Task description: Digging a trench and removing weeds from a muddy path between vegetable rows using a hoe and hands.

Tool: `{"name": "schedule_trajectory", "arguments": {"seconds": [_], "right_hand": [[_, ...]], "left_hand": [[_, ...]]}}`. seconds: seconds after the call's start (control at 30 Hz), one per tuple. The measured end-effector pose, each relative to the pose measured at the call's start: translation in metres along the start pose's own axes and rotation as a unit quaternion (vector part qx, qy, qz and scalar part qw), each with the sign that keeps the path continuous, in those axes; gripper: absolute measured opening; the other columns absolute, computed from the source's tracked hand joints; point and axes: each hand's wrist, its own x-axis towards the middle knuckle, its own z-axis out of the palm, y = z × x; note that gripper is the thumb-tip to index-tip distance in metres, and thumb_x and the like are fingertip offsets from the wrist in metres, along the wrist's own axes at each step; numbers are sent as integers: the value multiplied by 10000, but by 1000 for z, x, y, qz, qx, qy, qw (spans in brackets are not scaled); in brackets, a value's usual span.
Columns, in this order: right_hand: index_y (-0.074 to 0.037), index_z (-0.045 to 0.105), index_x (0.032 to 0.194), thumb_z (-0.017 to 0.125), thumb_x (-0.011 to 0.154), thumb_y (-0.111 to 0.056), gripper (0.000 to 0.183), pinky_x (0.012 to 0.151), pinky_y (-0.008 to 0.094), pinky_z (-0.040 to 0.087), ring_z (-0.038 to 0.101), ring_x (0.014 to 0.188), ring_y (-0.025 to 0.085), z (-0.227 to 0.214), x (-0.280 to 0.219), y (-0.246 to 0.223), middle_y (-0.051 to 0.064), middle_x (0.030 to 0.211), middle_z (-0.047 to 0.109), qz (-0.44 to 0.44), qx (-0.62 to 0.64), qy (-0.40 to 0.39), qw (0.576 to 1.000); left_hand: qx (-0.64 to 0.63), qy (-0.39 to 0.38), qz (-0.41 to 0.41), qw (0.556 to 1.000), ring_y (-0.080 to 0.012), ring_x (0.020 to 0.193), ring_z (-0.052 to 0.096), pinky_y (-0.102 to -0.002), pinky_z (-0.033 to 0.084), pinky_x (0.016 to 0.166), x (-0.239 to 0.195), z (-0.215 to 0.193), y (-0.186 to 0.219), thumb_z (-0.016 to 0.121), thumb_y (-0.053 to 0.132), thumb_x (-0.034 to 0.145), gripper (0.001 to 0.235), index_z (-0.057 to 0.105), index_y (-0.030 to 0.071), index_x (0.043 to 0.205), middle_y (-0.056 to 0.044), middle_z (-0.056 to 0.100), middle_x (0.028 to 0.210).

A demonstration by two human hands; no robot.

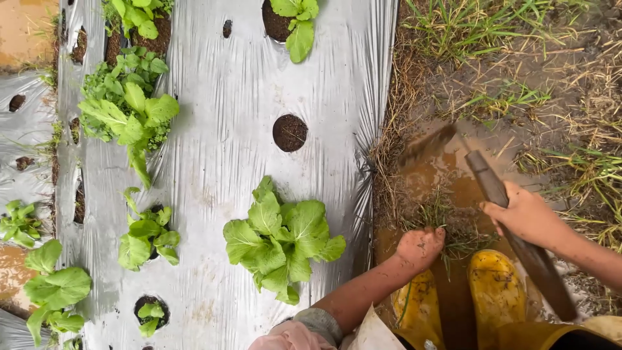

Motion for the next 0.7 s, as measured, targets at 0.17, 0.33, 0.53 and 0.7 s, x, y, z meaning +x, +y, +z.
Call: {"name": "schedule_trajectory", "arguments": {"seconds": [0.17, 0.33, 0.53, 0.7], "right_hand": [[-98, 436, 1329, 542, 960, -103, 384, 386, 274, 565, 594, 459, 226, 37, 14, 52, 128, 675, 609, 37, 44, -75, 996], [-55, 430, 1283, 536, 962, -78, 339, 391, 308, 531, 582, 461, 251, 11, 7, 52, 166, 676, 634, 41, 83, -17, 996], [18, 462, 1198, 545, 962, -61, 263, 513, 396, 536, 592, 551, 322, 5, 15, 77, 221, 732, 623, 30, 225, 38, 973], [-16, 524, 932, 586, 933, -122, 123, 465, 392, 505, 588, 463, 300, 11, 14, 111, 193, 603, 609, 52, 177, -43, 982]], "left_hand": [[-139, -22, -73, 987, -276, 538, 615, -416, 398, 442, 8, 6, -1, 362, 166, 1060, 295, 639, 143, 961, -56, 651, 709], [-39, -135, -20, 990, -199, 658, 724, -340, 545, 504, 14, -56, -5, 694, 16, 788, 281, 716, 108, 1053, -19, 741, 775], [-24, -235, 1, 972, -167, 688, 698, -331, 562, 576, 31, -76, -10, 683, 150, 824, 74, 702, 216, 796, 24, 713, 736], [15, -411, -41, 911, -172, 1022, 738, -325, 625, 753, 57, -106, -9, 623, 150, 962, 314, 732, 146, 1257, 19, 776, 1096]]}}
